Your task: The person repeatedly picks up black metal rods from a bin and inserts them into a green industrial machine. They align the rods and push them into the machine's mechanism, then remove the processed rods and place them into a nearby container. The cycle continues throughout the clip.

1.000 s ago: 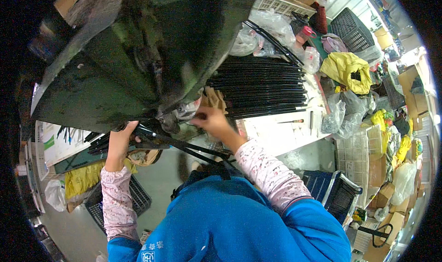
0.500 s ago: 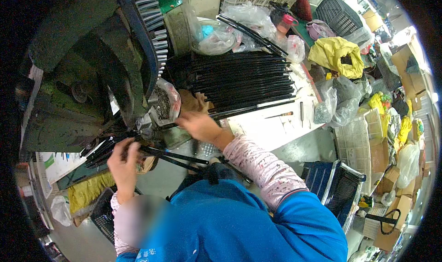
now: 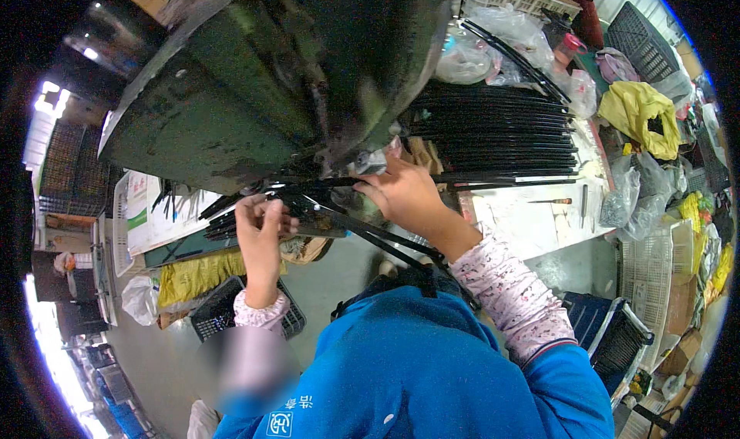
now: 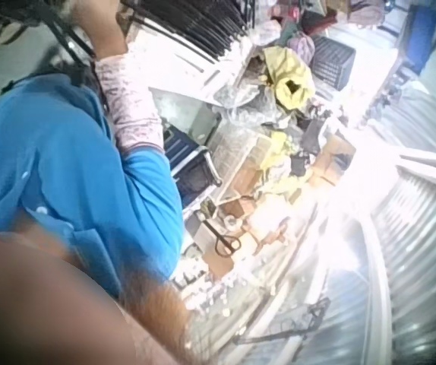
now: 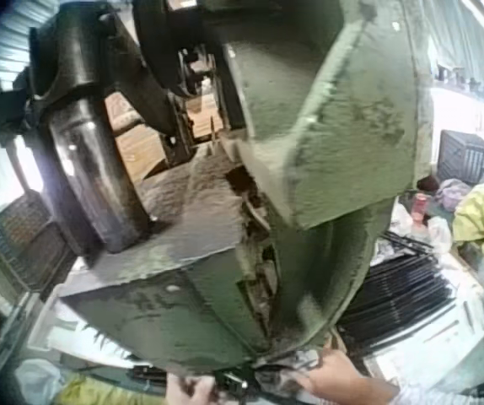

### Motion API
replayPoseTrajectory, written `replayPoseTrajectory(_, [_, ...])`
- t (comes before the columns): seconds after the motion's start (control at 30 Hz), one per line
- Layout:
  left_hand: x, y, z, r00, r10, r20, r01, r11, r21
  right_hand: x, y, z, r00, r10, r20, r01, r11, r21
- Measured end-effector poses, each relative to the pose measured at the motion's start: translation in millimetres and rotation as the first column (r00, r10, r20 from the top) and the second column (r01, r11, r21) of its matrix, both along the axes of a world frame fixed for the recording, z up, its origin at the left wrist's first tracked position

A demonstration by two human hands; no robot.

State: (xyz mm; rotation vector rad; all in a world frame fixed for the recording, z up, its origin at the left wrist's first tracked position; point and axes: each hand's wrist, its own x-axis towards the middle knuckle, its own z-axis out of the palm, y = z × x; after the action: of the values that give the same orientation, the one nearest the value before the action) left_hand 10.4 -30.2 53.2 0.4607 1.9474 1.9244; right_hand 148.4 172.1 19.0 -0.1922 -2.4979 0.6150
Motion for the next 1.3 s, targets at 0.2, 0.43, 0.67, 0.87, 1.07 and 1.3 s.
replayPoseTrajectory(0.2, [21,-11,-26,0.869,-0.438,0.228,0.471,0.874,-0.116,-11,-11,11,0.993,-0.043,-0.107,0.054,0.993,0.103])
replayPoseTrajectory(0.43, [54,18,-59,0.612,-0.599,0.516,0.651,0.752,0.101,-10,-25,18,0.994,-0.105,-0.005,0.105,0.994,0.006])
replayPoseTrajectory(0.67, [83,54,-66,0.581,-0.551,0.599,0.34,0.833,0.436,-10,-38,22,0.972,-0.208,0.112,0.205,0.978,0.036])
replayPoseTrajectory(0.87, [83,60,-64,0.561,-0.564,0.606,0.309,0.822,0.479,-3,-28,13,0.978,-0.195,0.075,0.177,0.964,0.198])
replayPoseTrajectory(1.07, [81,65,-82,0.51,-0.631,0.584,0.298,0.767,0.568,-3,-32,12,0.967,-0.23,0.112,0.237,0.97,-0.052])
replayPoseTrajectory(1.3, [66,47,-64,0.733,-0.512,0.448,0.327,0.843,0.428,-14,-14,-15,0.994,-0.057,0.088,0.096,0.831,-0.548])
